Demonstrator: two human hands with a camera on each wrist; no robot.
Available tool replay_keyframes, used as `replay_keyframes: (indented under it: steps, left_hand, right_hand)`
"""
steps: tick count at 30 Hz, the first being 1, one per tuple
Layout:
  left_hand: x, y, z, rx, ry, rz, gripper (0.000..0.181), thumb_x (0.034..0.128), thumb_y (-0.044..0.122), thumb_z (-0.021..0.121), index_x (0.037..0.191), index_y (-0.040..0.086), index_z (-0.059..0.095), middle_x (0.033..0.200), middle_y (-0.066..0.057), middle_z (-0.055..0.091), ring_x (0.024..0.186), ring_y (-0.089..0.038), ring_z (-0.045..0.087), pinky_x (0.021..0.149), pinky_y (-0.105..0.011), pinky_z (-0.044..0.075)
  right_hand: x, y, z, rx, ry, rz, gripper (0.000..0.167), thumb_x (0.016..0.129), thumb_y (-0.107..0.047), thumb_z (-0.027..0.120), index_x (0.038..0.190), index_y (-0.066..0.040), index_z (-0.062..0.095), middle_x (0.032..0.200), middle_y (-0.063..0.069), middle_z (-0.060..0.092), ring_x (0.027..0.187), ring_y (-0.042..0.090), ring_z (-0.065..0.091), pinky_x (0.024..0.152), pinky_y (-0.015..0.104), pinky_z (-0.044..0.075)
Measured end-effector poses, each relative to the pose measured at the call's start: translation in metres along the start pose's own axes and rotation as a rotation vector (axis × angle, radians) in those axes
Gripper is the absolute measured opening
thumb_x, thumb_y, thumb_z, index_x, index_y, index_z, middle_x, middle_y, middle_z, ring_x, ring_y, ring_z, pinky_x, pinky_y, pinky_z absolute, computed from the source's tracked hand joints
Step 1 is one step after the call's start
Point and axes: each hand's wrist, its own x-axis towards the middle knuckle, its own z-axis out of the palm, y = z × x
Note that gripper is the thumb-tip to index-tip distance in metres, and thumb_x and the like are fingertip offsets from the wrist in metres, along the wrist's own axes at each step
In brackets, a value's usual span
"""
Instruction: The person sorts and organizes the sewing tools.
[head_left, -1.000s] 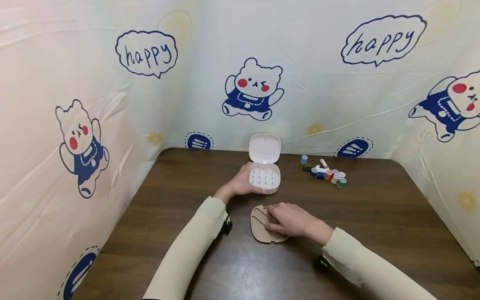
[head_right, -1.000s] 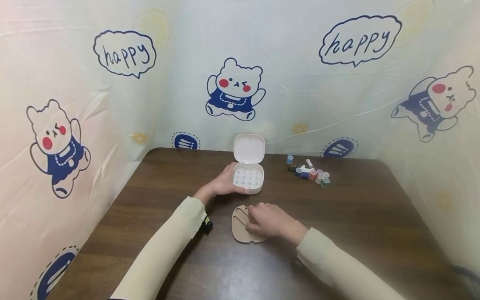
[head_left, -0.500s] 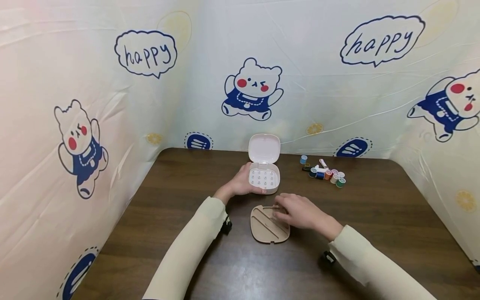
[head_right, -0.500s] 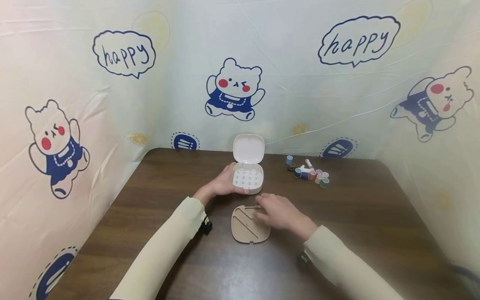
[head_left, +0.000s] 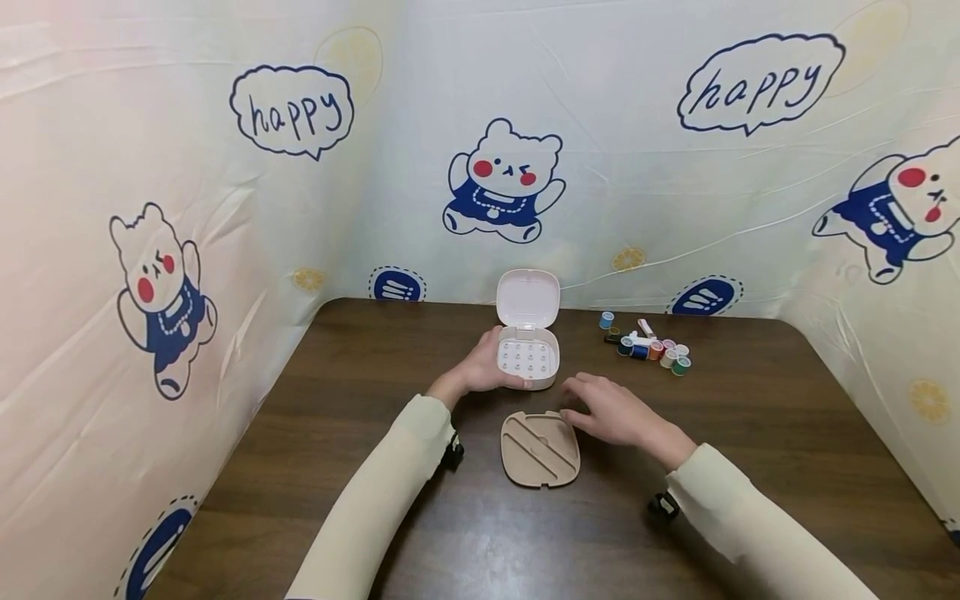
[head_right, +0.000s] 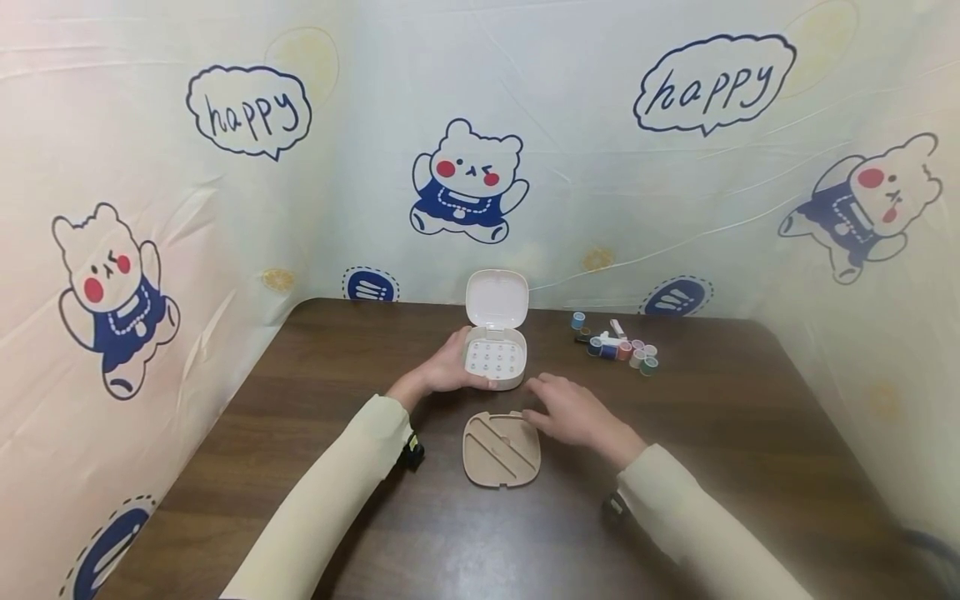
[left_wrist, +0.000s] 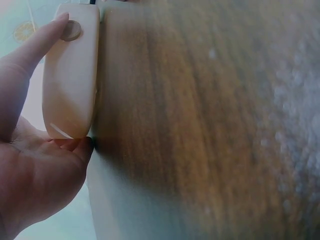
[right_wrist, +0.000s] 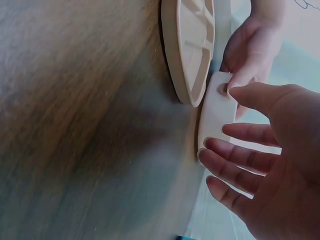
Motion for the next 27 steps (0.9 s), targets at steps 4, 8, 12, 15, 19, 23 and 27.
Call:
replay_keyframes:
  steps: [4, 8, 12, 15, 19, 23, 27]
  left_hand:
    - [0.000, 0.000, 0.000, 0.001, 0.001, 0.004, 0.113, 0.0696, 0.031, 0.096, 0.153, 0.000, 0.026, 0.143, -0.022, 0.039, 0.125, -0.034, 0.046, 0.109, -0.046, 0.037]
    - [0.000, 0.000, 0.000, 0.000, 0.000, 0.000, 0.113, 0.0696, 0.030, 0.096, 0.153, 0.000, 0.026, 0.143, -0.022, 0.039, 0.124, -0.034, 0.046, 0.109, -0.046, 0.037]
    - [0.001, -0.001, 0.000, 0.002, -0.004, 0.003, 0.114, 0.0697, 0.030, 0.096, 0.154, 0.000, 0.025, 0.143, -0.022, 0.038, 0.125, -0.034, 0.045, 0.110, -0.045, 0.036]
    - [0.001, -0.002, 0.000, 0.006, -0.004, 0.012, 0.114, 0.0696, 0.029, 0.096, 0.154, 0.000, 0.025, 0.143, -0.022, 0.039, 0.126, -0.034, 0.045, 0.110, -0.045, 0.036]
    - [0.001, -0.001, 0.000, 0.011, -0.003, 0.022, 0.114, 0.0697, 0.029, 0.096, 0.154, -0.001, 0.025, 0.143, -0.022, 0.039, 0.127, -0.034, 0.044, 0.110, -0.046, 0.036]
    - [0.002, -0.001, 0.001, 0.020, -0.003, 0.018, 0.114, 0.0700, 0.030, 0.095, 0.154, -0.001, 0.024, 0.144, -0.022, 0.039, 0.127, -0.034, 0.044, 0.110, -0.045, 0.036]
    - [0.002, -0.001, 0.001, 0.022, -0.003, 0.014, 0.115, 0.0698, 0.030, 0.095, 0.155, 0.000, 0.024, 0.144, -0.022, 0.038, 0.127, -0.033, 0.044, 0.110, -0.045, 0.036]
  right_hand:
    - [0.001, 0.005, 0.000, 0.010, 0.007, 0.019, 0.031, 0.098, -0.024, 0.070, 0.123, -0.006, 0.067, 0.117, 0.012, 0.067, 0.104, 0.029, 0.066, 0.088, 0.049, 0.054]
    - [0.000, 0.010, 0.002, 0.007, 0.020, 0.054, 0.035, 0.098, -0.024, 0.070, 0.127, -0.005, 0.065, 0.121, 0.013, 0.066, 0.106, 0.029, 0.065, 0.090, 0.051, 0.054]
    - [0.000, 0.016, 0.003, 0.013, 0.042, 0.080, 0.038, 0.098, -0.023, 0.070, 0.129, -0.002, 0.064, 0.121, 0.015, 0.066, 0.107, 0.031, 0.065, 0.091, 0.053, 0.054]
    - [0.000, 0.022, 0.003, 0.024, 0.072, 0.085, 0.038, 0.097, -0.021, 0.070, 0.128, 0.000, 0.063, 0.118, 0.016, 0.065, 0.106, 0.031, 0.065, 0.089, 0.052, 0.053]
    - [0.000, 0.028, 0.004, 0.025, 0.112, 0.098, 0.038, 0.096, -0.019, 0.070, 0.127, 0.002, 0.063, 0.115, 0.016, 0.065, 0.102, 0.030, 0.064, 0.087, 0.051, 0.054]
    - [0.000, 0.032, 0.002, 0.025, 0.132, 0.124, 0.037, 0.096, -0.018, 0.070, 0.126, 0.002, 0.063, 0.113, 0.017, 0.064, 0.100, 0.030, 0.064, 0.086, 0.051, 0.053]
    - [0.001, 0.039, 0.001, 0.025, 0.146, 0.151, 0.037, 0.096, -0.018, 0.070, 0.126, 0.003, 0.063, 0.113, 0.017, 0.064, 0.100, 0.030, 0.063, 0.086, 0.052, 0.053]
